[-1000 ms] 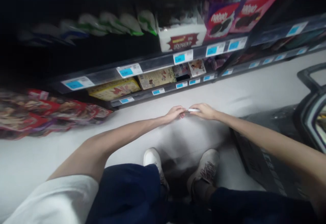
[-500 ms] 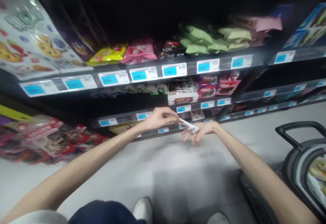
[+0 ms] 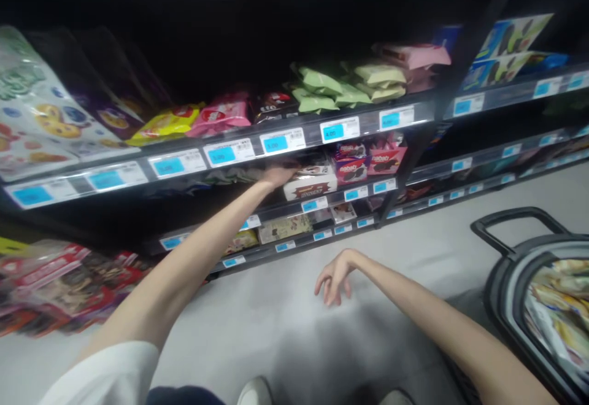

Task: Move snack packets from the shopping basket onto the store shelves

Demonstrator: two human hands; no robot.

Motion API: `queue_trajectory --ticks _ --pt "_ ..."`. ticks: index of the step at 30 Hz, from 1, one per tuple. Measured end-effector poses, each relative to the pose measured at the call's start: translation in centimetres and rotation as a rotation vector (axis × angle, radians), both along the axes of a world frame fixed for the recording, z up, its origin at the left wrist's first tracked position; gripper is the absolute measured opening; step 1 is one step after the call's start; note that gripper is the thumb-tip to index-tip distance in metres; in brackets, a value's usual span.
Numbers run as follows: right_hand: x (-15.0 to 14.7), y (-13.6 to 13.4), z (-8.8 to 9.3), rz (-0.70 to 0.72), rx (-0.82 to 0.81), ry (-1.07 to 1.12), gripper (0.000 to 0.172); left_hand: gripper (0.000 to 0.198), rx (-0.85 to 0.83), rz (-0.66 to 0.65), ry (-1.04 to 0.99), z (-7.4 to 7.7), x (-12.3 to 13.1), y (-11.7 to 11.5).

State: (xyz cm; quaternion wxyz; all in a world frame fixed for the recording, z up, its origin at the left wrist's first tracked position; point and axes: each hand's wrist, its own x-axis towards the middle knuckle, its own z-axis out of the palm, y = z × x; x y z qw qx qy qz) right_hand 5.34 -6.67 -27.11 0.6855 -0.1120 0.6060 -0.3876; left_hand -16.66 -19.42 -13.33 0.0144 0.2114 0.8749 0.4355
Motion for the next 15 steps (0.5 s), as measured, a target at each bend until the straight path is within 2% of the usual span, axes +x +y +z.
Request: queue_trajectory --ticks 5,10,15 --pt "1.1 -1.3 -1.6 0.062 0.031 -0.031 0.102 0.025 -0.317 -0.114 0.309 1.2 0.9 1.1" --pt "1.5 -1.9 -2.5 0.145 0.095 0.047 0.107 0.033 -0.534 -0.317 0.310 1.5 1.0 2.1" --pt "0.7 -3.0 -2.6 0.200 0.114 0.112 0.107 0.035 -0.610 -0.376 0.277 2.4 0.3 1.5"
